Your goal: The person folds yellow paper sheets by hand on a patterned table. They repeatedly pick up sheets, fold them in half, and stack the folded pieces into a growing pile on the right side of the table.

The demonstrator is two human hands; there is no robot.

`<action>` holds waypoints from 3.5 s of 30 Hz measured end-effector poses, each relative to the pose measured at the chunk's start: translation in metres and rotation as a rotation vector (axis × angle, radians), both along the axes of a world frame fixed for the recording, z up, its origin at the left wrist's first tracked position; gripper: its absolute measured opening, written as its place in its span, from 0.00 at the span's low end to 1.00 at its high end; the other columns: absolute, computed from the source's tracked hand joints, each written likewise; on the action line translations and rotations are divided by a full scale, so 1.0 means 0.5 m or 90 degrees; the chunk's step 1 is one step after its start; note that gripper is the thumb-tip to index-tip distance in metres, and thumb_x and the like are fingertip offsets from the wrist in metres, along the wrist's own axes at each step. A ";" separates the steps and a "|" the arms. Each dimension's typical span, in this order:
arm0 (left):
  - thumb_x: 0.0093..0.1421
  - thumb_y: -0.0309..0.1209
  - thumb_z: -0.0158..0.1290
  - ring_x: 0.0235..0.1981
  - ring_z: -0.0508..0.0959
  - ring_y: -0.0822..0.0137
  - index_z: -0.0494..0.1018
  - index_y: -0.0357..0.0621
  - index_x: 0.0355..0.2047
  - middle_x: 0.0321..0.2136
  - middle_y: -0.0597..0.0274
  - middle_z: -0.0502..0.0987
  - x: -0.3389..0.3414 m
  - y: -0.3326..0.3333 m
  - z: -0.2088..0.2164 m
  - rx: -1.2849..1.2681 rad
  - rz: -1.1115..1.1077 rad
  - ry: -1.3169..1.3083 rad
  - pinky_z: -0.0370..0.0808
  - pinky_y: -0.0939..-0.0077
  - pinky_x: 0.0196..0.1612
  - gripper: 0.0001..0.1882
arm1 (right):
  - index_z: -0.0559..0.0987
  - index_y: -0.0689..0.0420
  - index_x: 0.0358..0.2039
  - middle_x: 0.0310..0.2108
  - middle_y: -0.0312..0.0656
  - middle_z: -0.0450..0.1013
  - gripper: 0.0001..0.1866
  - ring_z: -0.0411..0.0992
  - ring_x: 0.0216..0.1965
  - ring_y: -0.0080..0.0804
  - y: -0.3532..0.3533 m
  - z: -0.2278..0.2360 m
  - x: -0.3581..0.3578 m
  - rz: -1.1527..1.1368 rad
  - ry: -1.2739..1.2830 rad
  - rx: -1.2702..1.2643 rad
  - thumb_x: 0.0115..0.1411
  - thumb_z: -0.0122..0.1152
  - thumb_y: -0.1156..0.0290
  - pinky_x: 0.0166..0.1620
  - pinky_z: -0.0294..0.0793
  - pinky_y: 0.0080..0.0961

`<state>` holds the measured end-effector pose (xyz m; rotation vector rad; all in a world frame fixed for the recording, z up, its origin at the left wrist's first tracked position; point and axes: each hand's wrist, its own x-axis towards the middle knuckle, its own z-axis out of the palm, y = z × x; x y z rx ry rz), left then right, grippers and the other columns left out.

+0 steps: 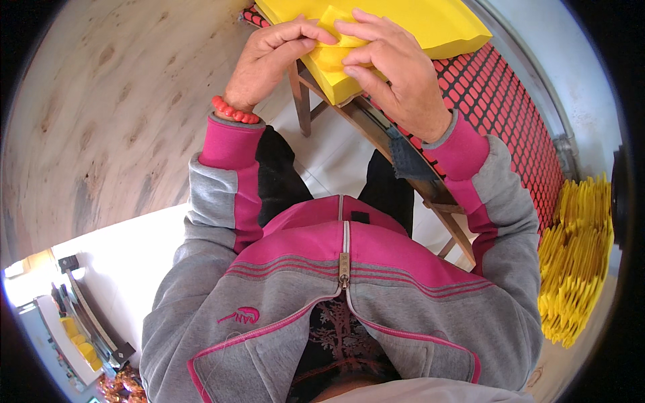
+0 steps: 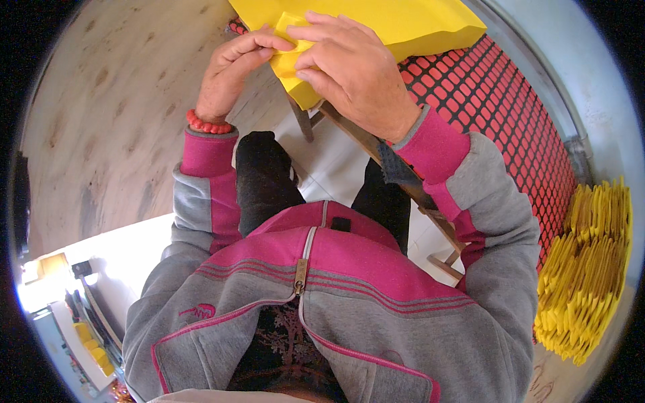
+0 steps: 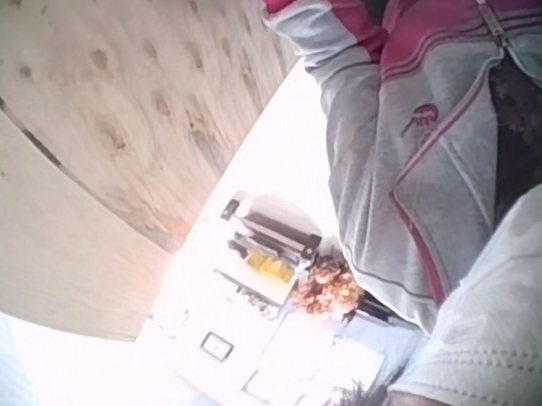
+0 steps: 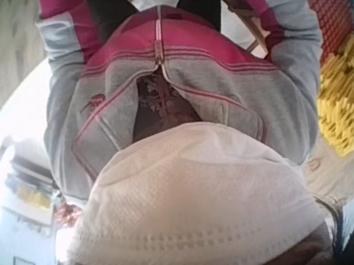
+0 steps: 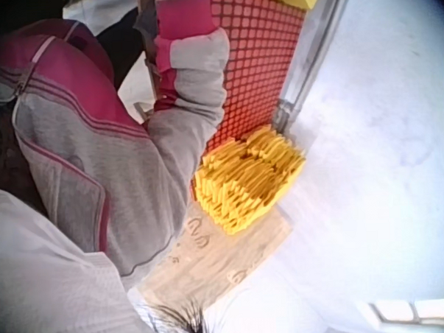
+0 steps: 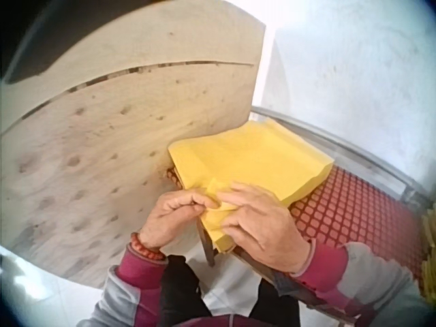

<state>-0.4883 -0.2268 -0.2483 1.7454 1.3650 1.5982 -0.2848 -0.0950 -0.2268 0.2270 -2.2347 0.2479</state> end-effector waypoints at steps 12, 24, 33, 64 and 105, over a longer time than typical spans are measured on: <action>0.65 0.22 0.54 0.48 0.76 0.70 0.79 0.39 0.43 0.44 0.66 0.79 0.003 -0.014 0.007 -0.068 -0.040 -0.023 0.67 0.73 0.52 0.08 | 0.79 0.56 0.36 0.51 0.45 0.79 0.07 0.74 0.58 0.49 -0.006 -0.007 -0.005 0.016 -0.002 -0.110 0.60 0.67 0.69 0.59 0.71 0.41; 0.70 0.25 0.54 0.44 0.77 0.78 0.74 0.38 0.45 0.40 0.68 0.79 -0.011 0.007 -0.030 0.011 0.008 -0.135 0.73 0.82 0.47 0.05 | 0.79 0.62 0.38 0.56 0.58 0.74 0.13 0.74 0.57 0.55 -0.025 0.030 0.007 -0.039 0.026 -0.032 0.54 0.71 0.74 0.58 0.73 0.42; 0.70 0.23 0.55 0.42 0.78 0.78 0.74 0.37 0.44 0.40 0.67 0.79 -0.008 0.015 -0.038 0.024 0.034 -0.146 0.74 0.81 0.47 0.05 | 0.80 0.60 0.34 0.56 0.53 0.75 0.09 0.73 0.57 0.55 -0.024 0.031 0.006 -0.040 -0.012 0.029 0.55 0.70 0.74 0.61 0.70 0.48; 0.65 0.22 0.55 0.59 0.73 0.66 0.79 0.39 0.46 0.47 0.64 0.81 -0.011 -0.012 -0.002 -0.063 -0.013 -0.023 0.64 0.67 0.66 0.10 | 0.78 0.62 0.32 0.47 0.54 0.79 0.09 0.77 0.53 0.57 -0.021 0.011 0.000 -0.014 0.010 -0.093 0.54 0.71 0.76 0.58 0.74 0.45; 0.70 0.25 0.55 0.43 0.79 0.75 0.75 0.37 0.46 0.40 0.66 0.80 -0.021 0.021 -0.043 0.073 0.062 -0.111 0.74 0.82 0.48 0.07 | 0.79 0.57 0.36 0.49 0.46 0.80 0.10 0.78 0.49 0.44 -0.116 0.073 0.136 -0.024 -0.080 -0.108 0.56 0.71 0.72 0.52 0.75 0.36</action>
